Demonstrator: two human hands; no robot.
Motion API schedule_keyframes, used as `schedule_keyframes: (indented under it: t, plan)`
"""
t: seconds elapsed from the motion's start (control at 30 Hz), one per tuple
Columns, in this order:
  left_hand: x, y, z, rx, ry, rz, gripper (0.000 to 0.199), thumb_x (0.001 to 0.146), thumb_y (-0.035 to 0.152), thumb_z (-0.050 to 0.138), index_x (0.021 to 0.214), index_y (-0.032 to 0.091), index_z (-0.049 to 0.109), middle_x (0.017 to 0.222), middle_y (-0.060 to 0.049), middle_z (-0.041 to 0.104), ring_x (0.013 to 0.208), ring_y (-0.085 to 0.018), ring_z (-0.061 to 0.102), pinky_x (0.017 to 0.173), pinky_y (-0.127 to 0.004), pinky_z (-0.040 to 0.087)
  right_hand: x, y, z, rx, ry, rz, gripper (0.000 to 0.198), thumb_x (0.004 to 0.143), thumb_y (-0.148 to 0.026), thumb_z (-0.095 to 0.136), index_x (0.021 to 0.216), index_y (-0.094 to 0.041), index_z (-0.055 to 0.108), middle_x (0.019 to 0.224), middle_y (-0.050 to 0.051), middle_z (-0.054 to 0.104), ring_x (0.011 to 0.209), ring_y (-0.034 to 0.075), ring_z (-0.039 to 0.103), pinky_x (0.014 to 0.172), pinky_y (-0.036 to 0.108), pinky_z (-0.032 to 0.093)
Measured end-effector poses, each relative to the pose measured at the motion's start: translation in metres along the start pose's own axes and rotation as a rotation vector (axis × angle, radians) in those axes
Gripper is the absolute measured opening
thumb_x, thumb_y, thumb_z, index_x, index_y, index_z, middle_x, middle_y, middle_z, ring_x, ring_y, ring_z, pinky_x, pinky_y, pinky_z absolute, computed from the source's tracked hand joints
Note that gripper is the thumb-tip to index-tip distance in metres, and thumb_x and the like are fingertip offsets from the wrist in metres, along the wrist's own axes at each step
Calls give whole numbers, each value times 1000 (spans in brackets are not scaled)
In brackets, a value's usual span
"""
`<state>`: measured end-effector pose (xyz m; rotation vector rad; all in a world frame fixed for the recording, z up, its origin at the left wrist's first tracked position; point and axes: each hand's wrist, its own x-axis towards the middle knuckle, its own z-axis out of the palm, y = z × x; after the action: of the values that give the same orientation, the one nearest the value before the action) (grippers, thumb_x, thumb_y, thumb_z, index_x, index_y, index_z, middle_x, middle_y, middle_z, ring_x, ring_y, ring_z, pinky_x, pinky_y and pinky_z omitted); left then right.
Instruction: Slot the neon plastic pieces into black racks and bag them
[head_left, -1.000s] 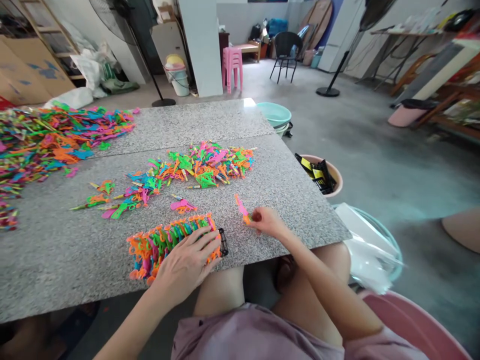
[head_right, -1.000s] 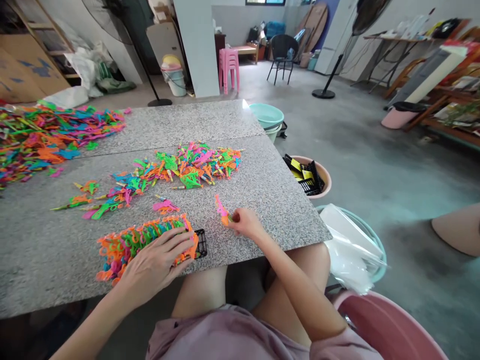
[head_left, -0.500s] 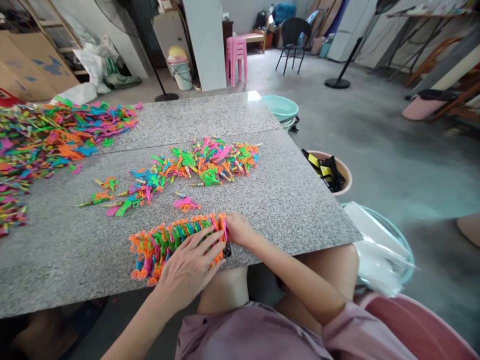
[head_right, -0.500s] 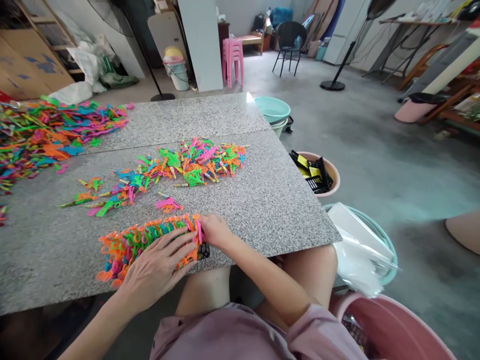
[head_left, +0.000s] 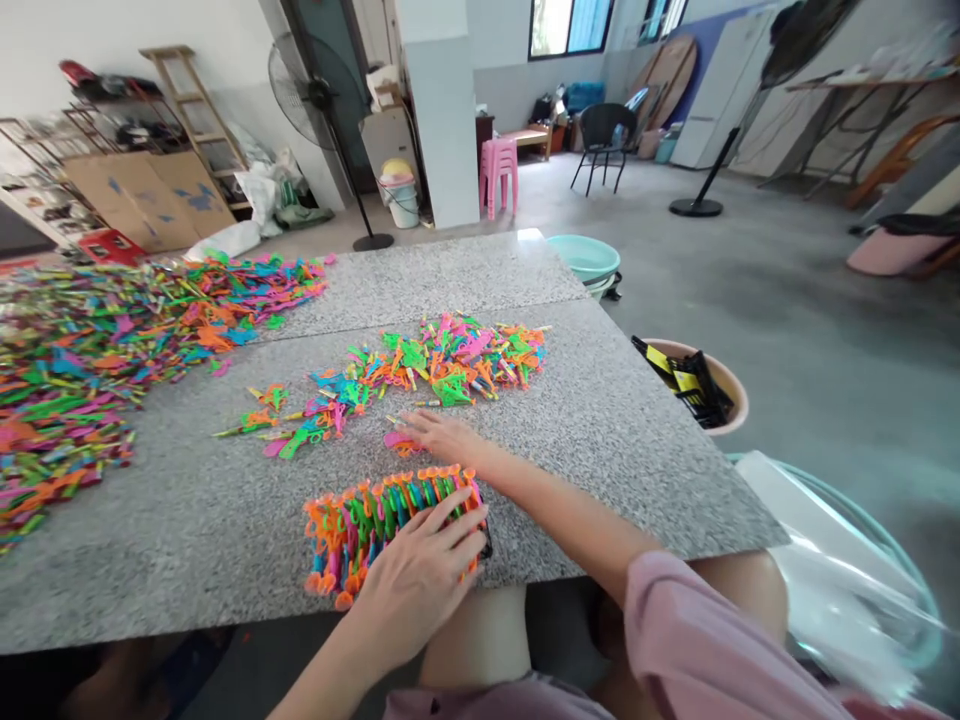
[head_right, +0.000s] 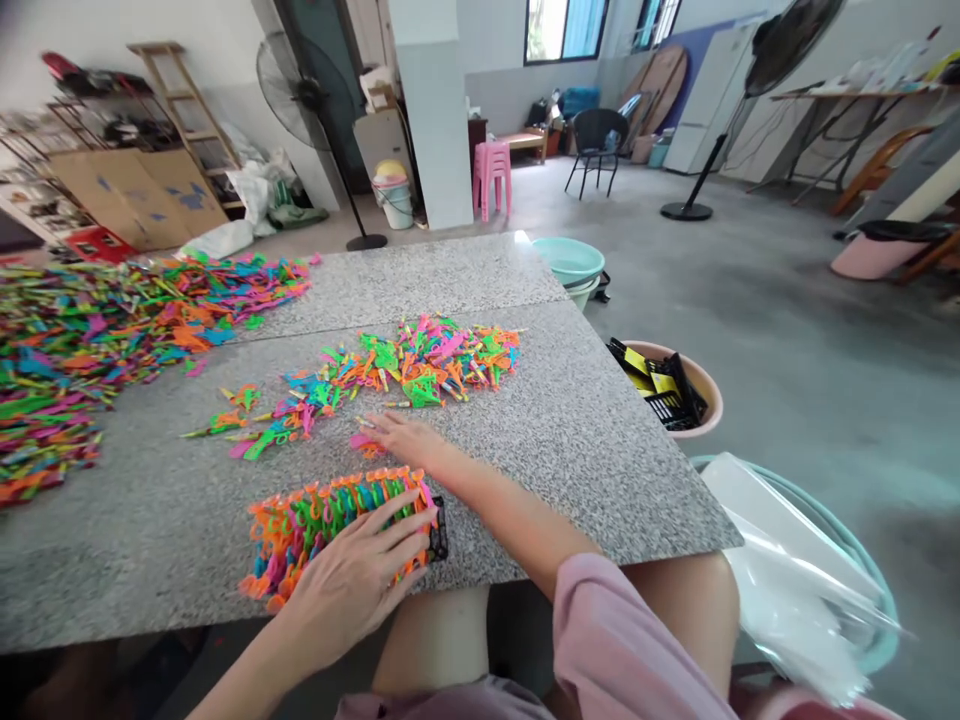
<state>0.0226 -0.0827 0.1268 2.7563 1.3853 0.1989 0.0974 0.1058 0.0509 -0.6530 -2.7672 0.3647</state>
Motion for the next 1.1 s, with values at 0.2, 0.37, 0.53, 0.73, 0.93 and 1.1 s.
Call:
schedule_keyframes:
  t: [0.2, 0.37, 0.53, 0.73, 0.93, 1.1]
  plan:
    - [4, -1, 3, -18, -14, -23, 14, 92, 18, 54, 104, 21, 60, 131, -2, 61, 135, -24, 43, 105, -41, 47, 62, 0, 16, -298, -203, -289, 38, 94, -4, 37, 116, -17, 66, 140, 9, 55, 122, 21, 52, 88, 33, 49]
    - [5, -2, 5, -19, -8, -16, 16, 90, 16, 55, 105, 21, 60, 134, -2, 60, 136, -24, 42, 106, -41, 46, 53, 10, -2, -201, -177, -287, 30, 94, -6, 41, 100, -14, 69, 109, 11, 69, 105, 18, 60, 86, 29, 48]
    - [5, -1, 3, -38, 21, -2, 17, 93, 19, 54, 108, 20, 60, 133, -1, 61, 136, -24, 41, 106, -42, 45, -46, 16, -27, 157, 259, 538, 20, 86, -10, 50, 96, -14, 67, 90, 5, 70, 80, 16, 63, 76, 27, 50]
    - [5, -3, 1, -46, 18, 2, 21, 96, 21, 49, 113, 19, 60, 134, -3, 61, 136, -26, 41, 103, -44, 47, -170, -63, 3, 643, 184, 770, 7, 76, -17, 63, 81, -18, 67, 67, -1, 68, 59, 14, 63, 58, 23, 47]
    - [4, -5, 1, -42, -4, 4, 20, 96, 22, 49, 112, 19, 61, 133, -4, 61, 135, -26, 42, 105, -43, 46, -167, -93, 31, 402, 132, 769, 8, 82, -22, 64, 87, -19, 69, 87, 6, 74, 81, 21, 69, 72, 26, 49]
    - [4, -6, 3, -29, 11, -60, 45, 97, 34, 51, 139, 21, 43, 138, -9, 55, 135, -25, 42, 103, -40, 47, -148, -96, 10, 231, -53, 730, 14, 82, -20, 60, 95, -18, 67, 86, 9, 73, 78, 23, 69, 67, 27, 46]
